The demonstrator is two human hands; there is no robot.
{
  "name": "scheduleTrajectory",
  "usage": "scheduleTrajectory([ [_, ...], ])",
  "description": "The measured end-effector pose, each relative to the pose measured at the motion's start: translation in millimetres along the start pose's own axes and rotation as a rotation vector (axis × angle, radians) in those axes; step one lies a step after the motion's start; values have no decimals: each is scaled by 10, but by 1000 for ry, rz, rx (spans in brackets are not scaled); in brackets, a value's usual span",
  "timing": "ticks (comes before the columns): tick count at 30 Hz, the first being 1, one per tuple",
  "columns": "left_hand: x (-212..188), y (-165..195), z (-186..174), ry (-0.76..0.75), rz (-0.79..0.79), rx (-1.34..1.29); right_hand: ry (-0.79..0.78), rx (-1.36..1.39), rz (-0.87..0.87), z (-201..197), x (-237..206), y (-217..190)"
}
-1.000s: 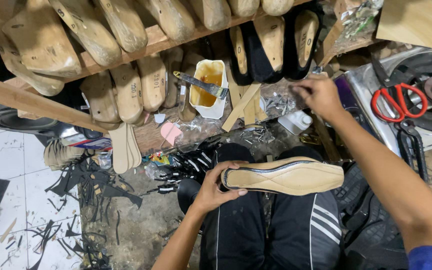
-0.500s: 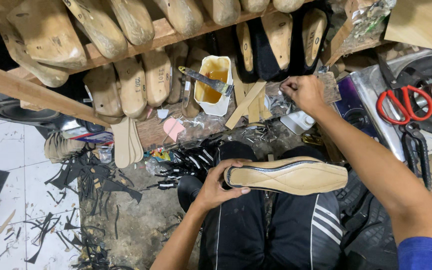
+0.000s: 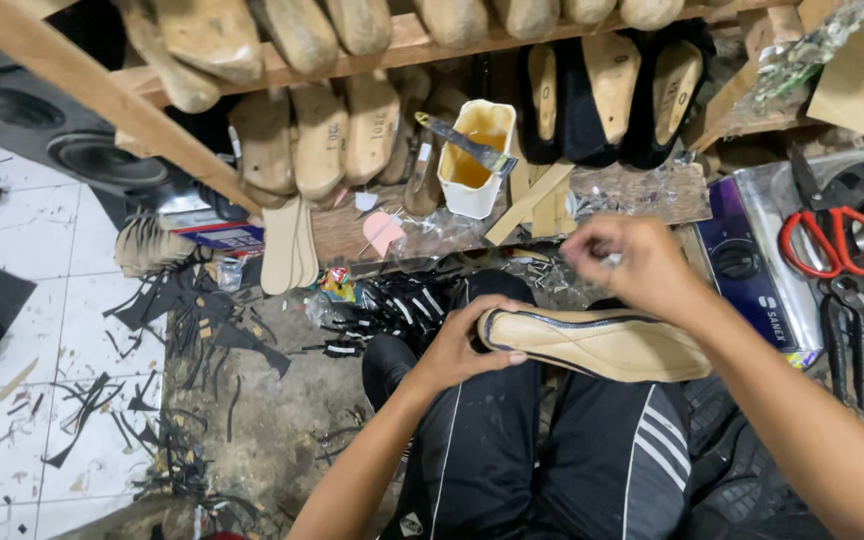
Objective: The person sits on the floor and shapes a black fabric shoe upper over a wooden shoe last, pressing and smoothing the material around the form. They trim excess material with shears, tap and press the shoe with a hammer-like tool, then pull the last out of the shaped shoe and set it on the shelf.
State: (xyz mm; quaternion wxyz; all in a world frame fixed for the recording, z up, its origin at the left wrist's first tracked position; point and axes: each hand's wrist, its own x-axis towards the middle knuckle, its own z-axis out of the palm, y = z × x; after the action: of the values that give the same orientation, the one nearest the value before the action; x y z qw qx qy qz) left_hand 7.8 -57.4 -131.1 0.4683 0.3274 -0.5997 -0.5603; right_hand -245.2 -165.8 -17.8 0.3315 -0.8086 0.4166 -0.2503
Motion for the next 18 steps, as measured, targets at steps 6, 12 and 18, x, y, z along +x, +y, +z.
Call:
scheduleTrajectory([
  [6, 68, 44, 3, 7, -11, 42, -238, -388, -205, 309, -240, -789],
  [12, 120, 12, -29, 24, 20, 75, -219, -489, -289, 420, -303, -880],
  [18, 137, -37, -63, 34, 62, 122, -241, -341, -180, 422, -365, -911],
])
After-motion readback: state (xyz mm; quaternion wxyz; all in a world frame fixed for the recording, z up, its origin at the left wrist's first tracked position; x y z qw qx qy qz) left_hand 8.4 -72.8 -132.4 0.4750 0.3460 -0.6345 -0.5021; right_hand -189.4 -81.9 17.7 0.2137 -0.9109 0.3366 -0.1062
